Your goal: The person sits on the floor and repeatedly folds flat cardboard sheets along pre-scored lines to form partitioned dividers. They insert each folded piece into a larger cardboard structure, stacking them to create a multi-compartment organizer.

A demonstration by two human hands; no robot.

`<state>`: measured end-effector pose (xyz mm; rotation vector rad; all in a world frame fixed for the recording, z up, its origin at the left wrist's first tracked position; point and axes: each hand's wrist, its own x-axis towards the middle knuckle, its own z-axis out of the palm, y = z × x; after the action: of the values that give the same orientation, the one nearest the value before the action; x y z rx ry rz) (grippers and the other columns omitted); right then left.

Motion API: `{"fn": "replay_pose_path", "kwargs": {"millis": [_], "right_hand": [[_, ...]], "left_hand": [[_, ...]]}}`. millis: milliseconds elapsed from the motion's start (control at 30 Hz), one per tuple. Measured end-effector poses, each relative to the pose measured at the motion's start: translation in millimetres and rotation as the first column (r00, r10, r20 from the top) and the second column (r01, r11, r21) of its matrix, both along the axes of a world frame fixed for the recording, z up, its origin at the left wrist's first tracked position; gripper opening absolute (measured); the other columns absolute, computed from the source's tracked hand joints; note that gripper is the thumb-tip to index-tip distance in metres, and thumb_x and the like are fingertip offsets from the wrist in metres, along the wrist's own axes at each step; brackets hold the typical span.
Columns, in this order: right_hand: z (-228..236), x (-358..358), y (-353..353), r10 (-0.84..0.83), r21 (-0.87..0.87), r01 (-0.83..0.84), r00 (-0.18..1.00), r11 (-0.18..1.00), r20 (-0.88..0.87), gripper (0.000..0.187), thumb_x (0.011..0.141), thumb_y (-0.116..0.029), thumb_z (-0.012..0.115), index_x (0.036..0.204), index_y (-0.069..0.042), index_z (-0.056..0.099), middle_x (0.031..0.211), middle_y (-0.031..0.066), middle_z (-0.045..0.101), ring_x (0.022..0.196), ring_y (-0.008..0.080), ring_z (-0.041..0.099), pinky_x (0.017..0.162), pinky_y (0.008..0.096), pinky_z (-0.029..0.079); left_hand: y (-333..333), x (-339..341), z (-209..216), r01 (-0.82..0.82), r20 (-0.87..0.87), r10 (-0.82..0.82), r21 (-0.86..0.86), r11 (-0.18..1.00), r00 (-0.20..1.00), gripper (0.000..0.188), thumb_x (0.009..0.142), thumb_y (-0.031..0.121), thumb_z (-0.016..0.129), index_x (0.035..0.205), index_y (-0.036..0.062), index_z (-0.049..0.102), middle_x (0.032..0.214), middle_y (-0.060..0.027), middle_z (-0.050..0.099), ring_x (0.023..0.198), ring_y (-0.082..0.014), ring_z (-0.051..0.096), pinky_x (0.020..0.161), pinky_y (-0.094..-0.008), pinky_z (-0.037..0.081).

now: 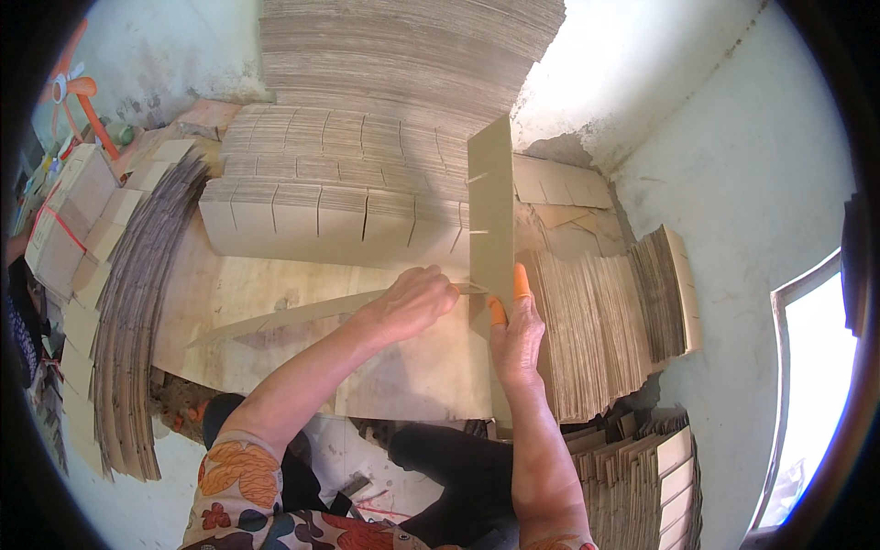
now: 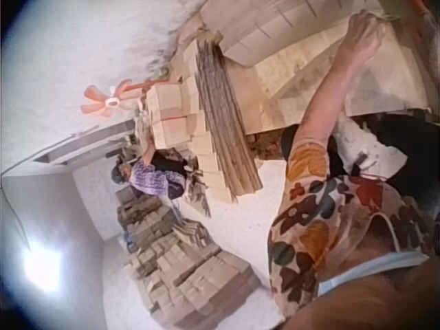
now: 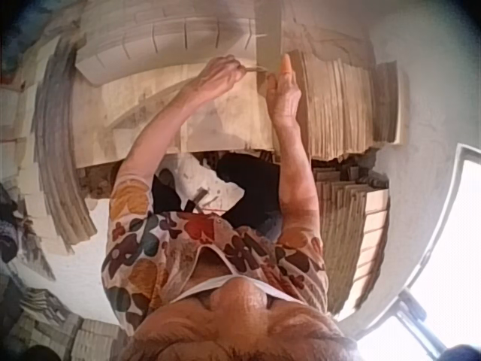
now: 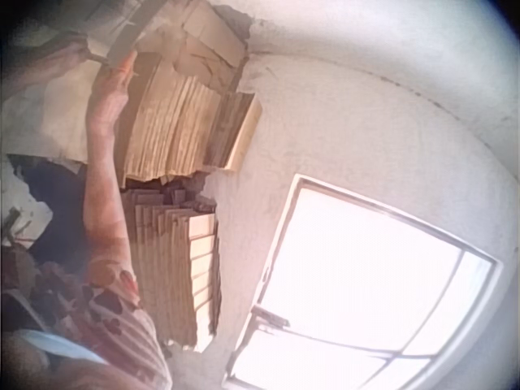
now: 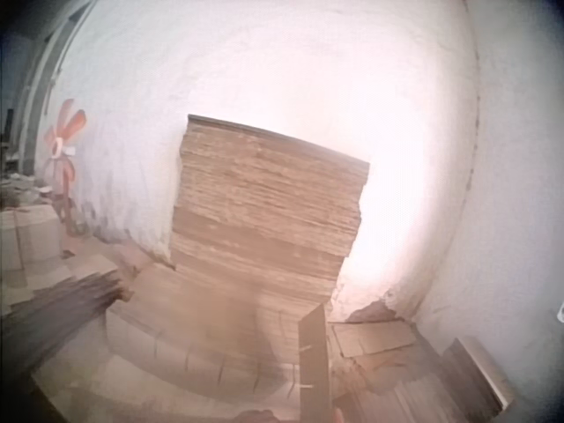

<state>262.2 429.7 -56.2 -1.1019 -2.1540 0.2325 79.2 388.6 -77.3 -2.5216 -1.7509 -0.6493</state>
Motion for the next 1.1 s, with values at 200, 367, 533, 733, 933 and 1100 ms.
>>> {"fn": "replay_pose_path", "kwargs": {"millis": [200, 367, 533, 733, 933, 1100], "right_hand": [[6.1, -0.1, -1.8, 0.013, -0.003, -0.013, 0.999, 1.000, -0.032, 0.048, 0.086, -0.008, 0.063, 0.130, 0.000, 0.045, 0.111, 0.0231, 0.060, 0.076, 0.0380, 0.065, 0.061, 0.0412, 0.053], [-3.7, 3.7, 1.9, 0.010, 0.037, -0.010, 1.000, 0.999, 0.010, 0.053, 0.086, -0.008, 0.062, 0.134, -0.001, 0.041, 0.113, 0.0242, 0.060, 0.074, 0.0376, 0.065, 0.060, 0.0426, 0.053], [-7.8, 1.4, -0.4, 0.016, -0.184, 0.014, 0.987, 0.983, 0.161, 0.058, 0.087, -0.008, 0.060, 0.138, -0.001, 0.034, 0.120, 0.0243, 0.056, 0.075, 0.0375, 0.065, 0.060, 0.0426, 0.053], [-29.7, 4.5, 3.8, 0.011, -0.082, -0.001, 0.993, 0.997, 0.118, 0.061, 0.086, -0.007, 0.061, 0.140, -0.003, 0.034, 0.117, 0.0219, 0.057, 0.078, 0.0370, 0.065, 0.062, 0.0418, 0.054], [-6.4, 4.0, -7.1, -0.018, -0.091, 0.019, 1.000, 0.996, 0.017, 0.061, 0.081, 0.006, 0.056, 0.139, -0.001, 0.037, 0.118, 0.0241, 0.058, 0.097, 0.0356, 0.063, 0.079, 0.0385, 0.052], [4.2, -1.4, -11.3, -0.085, -0.259, 0.071, 0.996, 0.963, -0.042, 0.067, 0.078, 0.012, 0.054, 0.141, -0.001, 0.035, 0.118, 0.0242, 0.060, 0.105, 0.0330, 0.062, 0.088, 0.0361, 0.049]], "left_hand": [[-0.4, 1.0, 0.6, -0.015, -0.030, 0.017, 0.060, 0.998, 0.999, 0.004, 0.072, 0.003, 0.057, 0.070, -0.0008, 0.057, 0.074, -0.0149, 0.062, 0.080, -0.0274, 0.062, 0.069, -0.0385, 0.052], [-4.1, 3.0, 2.3, -0.011, -0.019, 0.011, 0.037, 0.999, 1.000, 0.003, 0.071, 0.002, 0.058, 0.071, -0.0003, 0.058, 0.075, -0.0136, 0.062, 0.083, -0.0270, 0.061, 0.071, -0.0381, 0.052], [-8.7, 5.5, 10.3, -0.019, 0.039, 0.014, 0.128, 0.992, 0.999, 0.007, 0.069, 0.005, 0.060, 0.073, 0.0004, 0.058, 0.077, -0.0125, 0.062, 0.083, -0.0271, 0.061, 0.071, -0.0377, 0.051], [-14.0, 15.9, 17.3, 0.015, 0.274, 0.050, -0.231, 0.973, 0.960, 0.013, 0.072, 0.010, 0.067, 0.078, 0.0015, 0.060, 0.080, -0.0130, 0.063, 0.085, -0.0252, 0.061, 0.068, -0.0383, 0.051], [27.5, -32.9, 55.7, -0.221, 0.205, 0.299, -0.334, 0.916, 0.932, 0.036, 0.073, 0.020, 0.075, 0.096, -0.0024, 0.058, 0.090, -0.0181, 0.060, 0.093, -0.0300, 0.058, 0.073, -0.0390, 0.048], [73.1, -55.4, -10.9, -0.333, -0.081, 0.332, -0.001, 0.943, 0.940, 0.041, 0.074, 0.017, 0.074, 0.104, -0.0031, 0.054, 0.103, -0.0168, 0.057, 0.104, -0.0283, 0.052, 0.083, -0.0365, 0.044]]}}
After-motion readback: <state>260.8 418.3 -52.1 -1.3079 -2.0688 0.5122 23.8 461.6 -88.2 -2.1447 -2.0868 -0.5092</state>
